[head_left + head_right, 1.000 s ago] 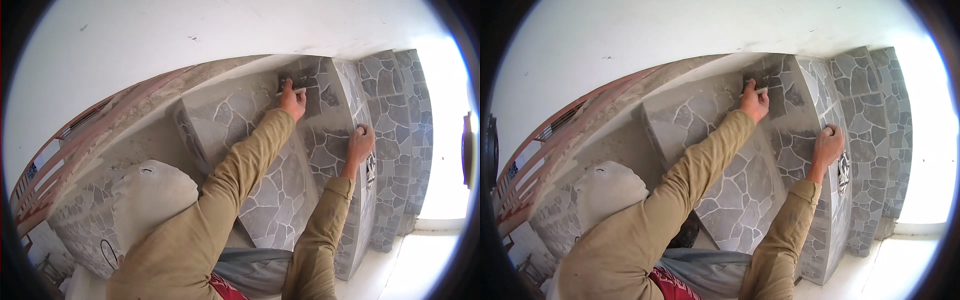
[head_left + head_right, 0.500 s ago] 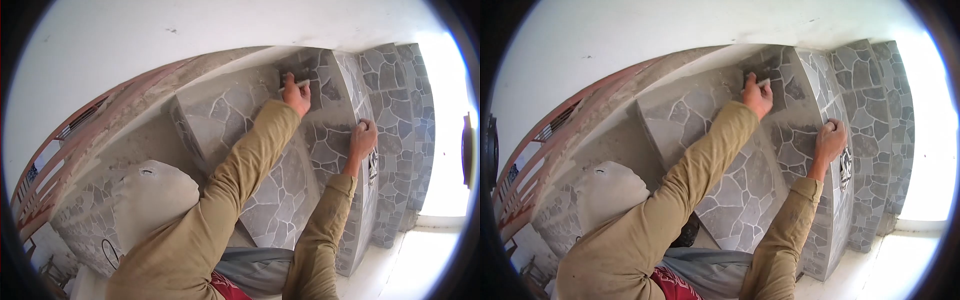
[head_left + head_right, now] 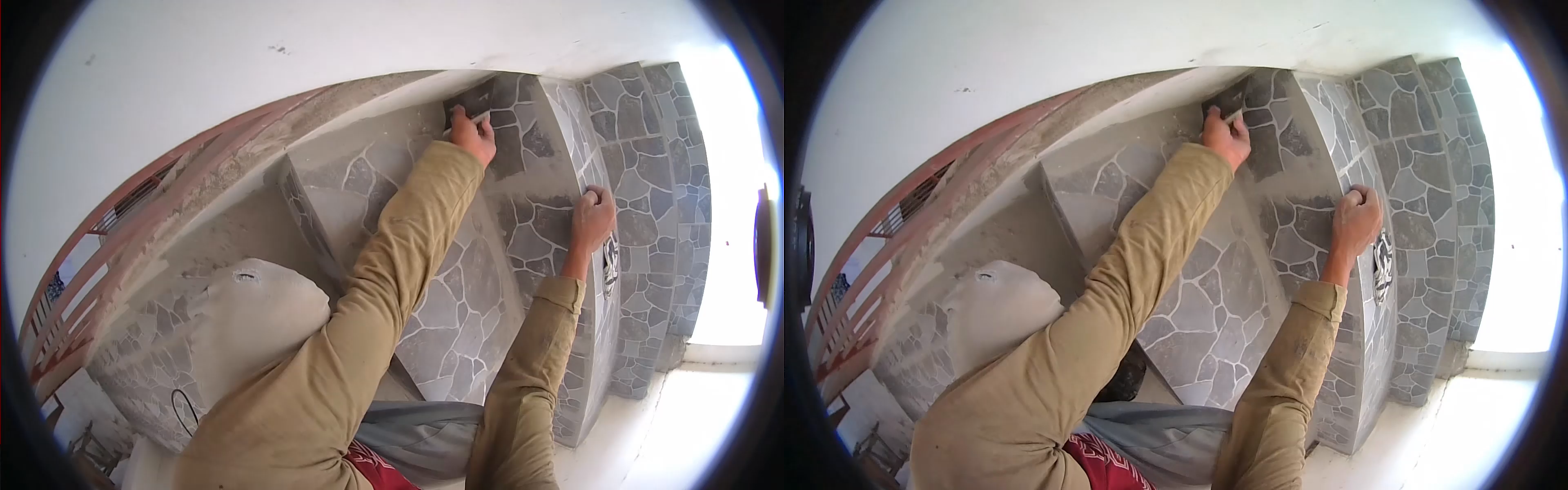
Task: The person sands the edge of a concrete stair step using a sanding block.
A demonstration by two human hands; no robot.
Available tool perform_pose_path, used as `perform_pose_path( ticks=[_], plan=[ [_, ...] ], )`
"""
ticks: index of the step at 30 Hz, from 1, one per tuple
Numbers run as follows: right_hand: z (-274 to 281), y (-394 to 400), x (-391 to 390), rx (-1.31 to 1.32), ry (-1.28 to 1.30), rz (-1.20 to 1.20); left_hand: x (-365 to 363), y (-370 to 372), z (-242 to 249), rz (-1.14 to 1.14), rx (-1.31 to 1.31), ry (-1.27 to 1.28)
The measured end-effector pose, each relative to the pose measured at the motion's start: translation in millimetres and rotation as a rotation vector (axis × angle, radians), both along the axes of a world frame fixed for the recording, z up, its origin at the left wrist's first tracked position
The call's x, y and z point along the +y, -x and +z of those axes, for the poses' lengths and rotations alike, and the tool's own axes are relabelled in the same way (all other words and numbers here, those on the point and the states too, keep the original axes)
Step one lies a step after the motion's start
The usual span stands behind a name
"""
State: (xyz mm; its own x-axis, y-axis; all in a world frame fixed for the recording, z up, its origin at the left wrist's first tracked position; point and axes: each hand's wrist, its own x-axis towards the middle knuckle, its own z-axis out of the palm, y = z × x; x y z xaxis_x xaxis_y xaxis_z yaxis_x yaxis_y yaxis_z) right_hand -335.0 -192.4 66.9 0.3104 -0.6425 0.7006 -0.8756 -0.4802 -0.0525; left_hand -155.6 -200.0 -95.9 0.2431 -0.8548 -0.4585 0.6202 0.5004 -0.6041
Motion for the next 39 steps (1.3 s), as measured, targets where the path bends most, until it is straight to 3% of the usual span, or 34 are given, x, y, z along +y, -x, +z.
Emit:
perform_pose_path(
  ticks=[2,5,7,9,13,14,16,17,19,20,22,23,25,26,27,28,29,31,33,34,35,36,39],
  plan=[
    [0,-3,-6,0.001,0.004,-0.005,4,-6,7,0.014,0.020,-0.027],
    [0,2,-4,-0.035,0.022,-0.003,0,8,-8,-0.086,-0.245,-0.050],
    [-1,2,6,-0.110,0.048,0.023,11,15,-3,-0.031,-0.265,-0.034],
    [-4,-4,19,-0.250,0.105,0.361,30,25,2,-0.155,-0.361,0.054],
    [-32,-47,53,-0.007,-0.348,0.559,67,57,26,-0.150,-0.607,0.100],
    [-38,-52,54,-0.019,-0.347,0.548,71,63,27,-0.115,-0.649,0.184],
    [-43,-59,54,-0.401,-0.956,0.643,78,71,26,-0.137,-0.648,0.147],
    [-43,-58,54,-0.412,-0.955,0.646,82,71,25,-0.149,-0.639,0.102],
    [-44,-57,54,-0.249,-1.194,0.678,85,64,18,-0.111,-0.690,0.146],
    [-49,-59,55,-0.270,-1.193,0.682,85,61,15,-0.071,-0.723,0.197],
    [-61,-61,60,0.057,-0.872,0.674,88,61,16,-0.097,-0.788,0.190],
    [-63,-61,58,0.042,-0.875,0.665,89,64,17,-0.109,-0.839,0.188],
    [-64,-62,50,-0.312,-0.963,0.561,118,75,39,-0.083,-0.925,0.155],
    [-47,-64,55,-0.345,-1.054,0.402,130,81,45,-0.307,-0.916,0.027],
    [-46,-63,45,-0.362,-1.053,0.399,138,88,46,-0.522,-0.902,-0.104],
    [-44,-63,34,-0.337,-1.003,0.444,142,101,41,-0.573,-0.882,-0.276],
    [-45,-62,26,-0.309,-0.953,0.493,146,114,35,-0.574,-0.891,-0.282],
    [-42,-66,21,-0.246,-0.930,0.509,169,134,58,-0.195,-1.460,-0.452],
    [-65,-76,1,-0.155,-0.912,0.484,195,152,127,0.194,-1.753,-0.277],
    [-79,-82,-5,-0.152,-0.914,0.485,201,161,151,0.047,-1.850,-0.042],
    [-96,-93,-8,-0.135,-0.675,0.480,198,173,170,0.269,-2.111,0.065],
    [-108,-107,-9,-0.118,-0.432,0.479,206,173,194,0.250,-2.370,0.237],
    [-133,-140,0,-0.144,-0.332,0.521,244,174,245,0.106,-2.959,0.728]
  ],
)
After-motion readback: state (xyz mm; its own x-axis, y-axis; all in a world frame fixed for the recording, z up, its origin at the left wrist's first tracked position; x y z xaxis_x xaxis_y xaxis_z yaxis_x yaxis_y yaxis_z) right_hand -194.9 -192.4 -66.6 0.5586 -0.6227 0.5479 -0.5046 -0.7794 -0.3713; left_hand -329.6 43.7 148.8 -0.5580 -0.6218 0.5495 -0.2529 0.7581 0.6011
